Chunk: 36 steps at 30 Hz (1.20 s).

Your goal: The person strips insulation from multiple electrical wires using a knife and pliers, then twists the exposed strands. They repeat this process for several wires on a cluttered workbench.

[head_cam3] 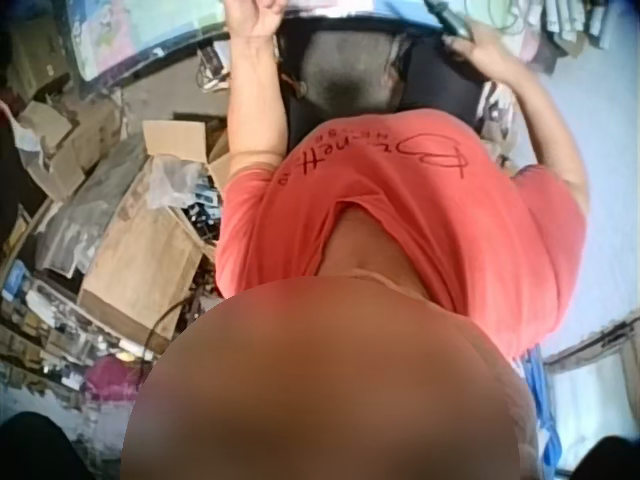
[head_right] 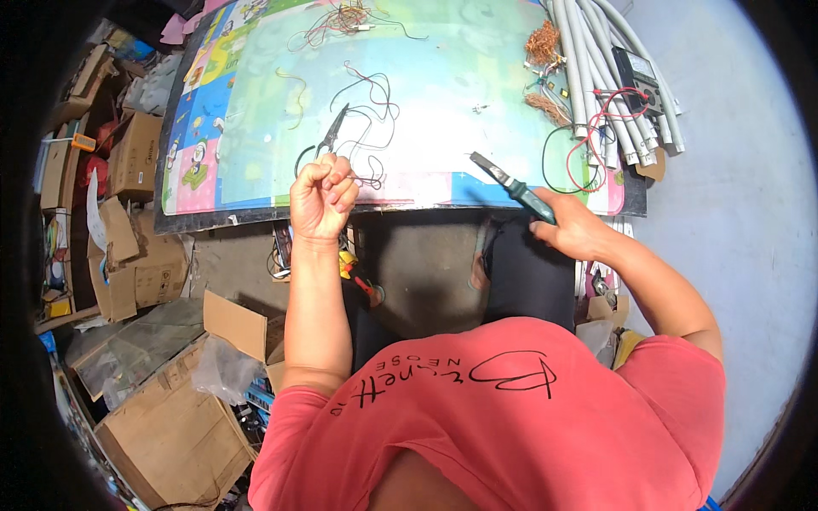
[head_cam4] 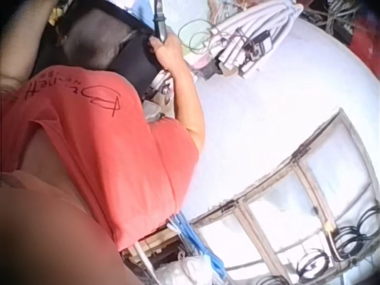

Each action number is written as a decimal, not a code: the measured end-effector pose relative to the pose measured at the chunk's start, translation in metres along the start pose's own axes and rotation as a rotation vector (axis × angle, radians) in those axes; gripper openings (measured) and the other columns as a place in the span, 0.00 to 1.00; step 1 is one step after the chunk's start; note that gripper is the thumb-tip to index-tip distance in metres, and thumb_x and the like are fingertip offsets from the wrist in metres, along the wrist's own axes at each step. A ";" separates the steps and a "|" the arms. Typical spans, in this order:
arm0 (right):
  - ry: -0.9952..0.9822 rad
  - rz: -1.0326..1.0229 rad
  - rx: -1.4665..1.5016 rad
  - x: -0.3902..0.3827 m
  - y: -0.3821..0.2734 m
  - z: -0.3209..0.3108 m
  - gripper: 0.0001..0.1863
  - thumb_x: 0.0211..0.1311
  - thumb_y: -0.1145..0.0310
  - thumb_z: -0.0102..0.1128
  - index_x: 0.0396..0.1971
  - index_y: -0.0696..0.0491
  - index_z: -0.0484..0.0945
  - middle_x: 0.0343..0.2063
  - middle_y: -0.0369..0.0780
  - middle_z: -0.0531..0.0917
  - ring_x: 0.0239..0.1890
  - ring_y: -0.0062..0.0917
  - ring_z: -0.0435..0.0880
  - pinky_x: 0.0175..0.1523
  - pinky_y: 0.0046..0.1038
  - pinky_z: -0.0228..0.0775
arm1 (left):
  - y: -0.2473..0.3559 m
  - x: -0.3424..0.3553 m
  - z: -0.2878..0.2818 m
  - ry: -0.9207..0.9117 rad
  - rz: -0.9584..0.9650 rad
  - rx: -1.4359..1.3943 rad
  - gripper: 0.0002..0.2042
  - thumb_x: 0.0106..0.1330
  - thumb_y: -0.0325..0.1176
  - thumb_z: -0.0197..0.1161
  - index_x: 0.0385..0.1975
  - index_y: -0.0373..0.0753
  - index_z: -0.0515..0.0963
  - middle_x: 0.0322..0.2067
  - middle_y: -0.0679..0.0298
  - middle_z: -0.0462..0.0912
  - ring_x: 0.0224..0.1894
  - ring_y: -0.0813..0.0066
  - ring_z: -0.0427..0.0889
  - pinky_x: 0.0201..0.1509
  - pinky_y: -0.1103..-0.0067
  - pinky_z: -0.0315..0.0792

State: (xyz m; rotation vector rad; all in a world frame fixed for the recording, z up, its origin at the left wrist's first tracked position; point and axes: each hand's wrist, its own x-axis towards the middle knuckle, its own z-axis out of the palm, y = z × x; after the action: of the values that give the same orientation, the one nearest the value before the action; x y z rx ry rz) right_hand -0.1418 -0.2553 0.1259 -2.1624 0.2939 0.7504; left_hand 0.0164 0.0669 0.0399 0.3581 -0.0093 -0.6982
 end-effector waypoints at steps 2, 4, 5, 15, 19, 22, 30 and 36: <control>-0.130 -0.005 0.226 0.016 -0.010 0.005 0.15 0.57 0.70 0.53 0.42 0.62 0.69 0.33 0.43 0.80 0.29 0.24 0.79 0.39 0.24 0.73 | -0.001 -0.001 0.003 0.066 0.046 0.069 0.11 0.59 0.27 0.50 0.15 0.41 0.61 0.20 0.63 0.66 0.14 0.82 0.58 0.16 0.83 0.57; -0.197 0.017 0.343 0.038 -0.004 0.013 0.17 0.57 0.68 0.54 0.42 0.63 0.70 0.37 0.46 0.81 0.31 0.26 0.82 0.40 0.25 0.74 | -0.002 -0.001 0.006 0.134 0.091 0.130 0.12 0.59 0.27 0.50 0.15 0.40 0.60 0.20 0.63 0.67 0.14 0.83 0.57 0.17 0.84 0.56; -0.220 0.132 0.459 0.054 -0.008 0.019 0.19 0.57 0.67 0.55 0.45 0.63 0.70 0.40 0.48 0.81 0.33 0.28 0.82 0.39 0.25 0.75 | -0.001 -0.001 0.001 0.202 0.137 0.293 0.10 0.60 0.28 0.51 0.16 0.37 0.65 0.22 0.61 0.70 0.14 0.81 0.58 0.17 0.84 0.56; -0.197 0.341 0.628 0.130 0.011 0.048 0.13 0.60 0.68 0.57 0.37 0.63 0.72 0.31 0.43 0.78 0.33 0.31 0.81 0.31 0.31 0.78 | -0.010 -0.002 0.002 0.622 0.380 1.722 0.10 0.62 0.32 0.56 0.26 0.31 0.76 0.21 0.51 0.77 0.20 0.67 0.77 0.30 0.71 0.70; 0.055 0.123 0.226 0.149 0.020 0.052 0.18 0.54 0.65 0.62 0.35 0.65 0.74 0.25 0.46 0.79 0.30 0.37 0.80 0.38 0.35 0.75 | -0.008 -0.002 0.008 0.644 0.309 1.597 0.09 0.61 0.33 0.59 0.28 0.33 0.79 0.20 0.53 0.79 0.21 0.69 0.78 0.31 0.73 0.71; 0.336 -0.060 -0.248 0.171 0.036 0.059 0.22 0.50 0.64 0.62 0.42 0.64 0.72 0.35 0.56 0.77 0.37 0.50 0.79 0.48 0.41 0.71 | -0.009 0.001 0.009 0.589 0.252 1.554 0.08 0.59 0.33 0.61 0.30 0.34 0.81 0.19 0.55 0.80 0.21 0.71 0.78 0.30 0.75 0.71; 0.503 -0.027 -0.562 0.188 0.033 0.067 0.24 0.49 0.64 0.65 0.45 0.59 0.69 0.42 0.52 0.71 0.43 0.49 0.77 0.49 0.41 0.72 | -0.015 0.000 0.010 0.458 0.193 1.592 0.07 0.61 0.30 0.60 0.30 0.33 0.81 0.18 0.64 0.78 0.20 0.81 0.74 0.26 0.81 0.68; 0.615 -0.423 -0.311 0.173 -0.015 0.074 0.14 0.56 0.68 0.58 0.42 0.55 0.78 0.37 0.47 0.73 0.39 0.39 0.78 0.44 0.36 0.71 | -0.019 -0.002 0.011 0.372 0.202 1.571 0.07 0.63 0.30 0.60 0.30 0.32 0.80 0.18 0.69 0.77 0.19 0.85 0.72 0.24 0.84 0.66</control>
State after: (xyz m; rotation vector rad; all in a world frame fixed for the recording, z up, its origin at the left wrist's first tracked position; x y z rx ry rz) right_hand -0.0284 -0.1816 -0.0055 -2.5931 0.0184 -0.1310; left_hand 0.0015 0.0512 0.0445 1.9566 -0.2472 -0.2801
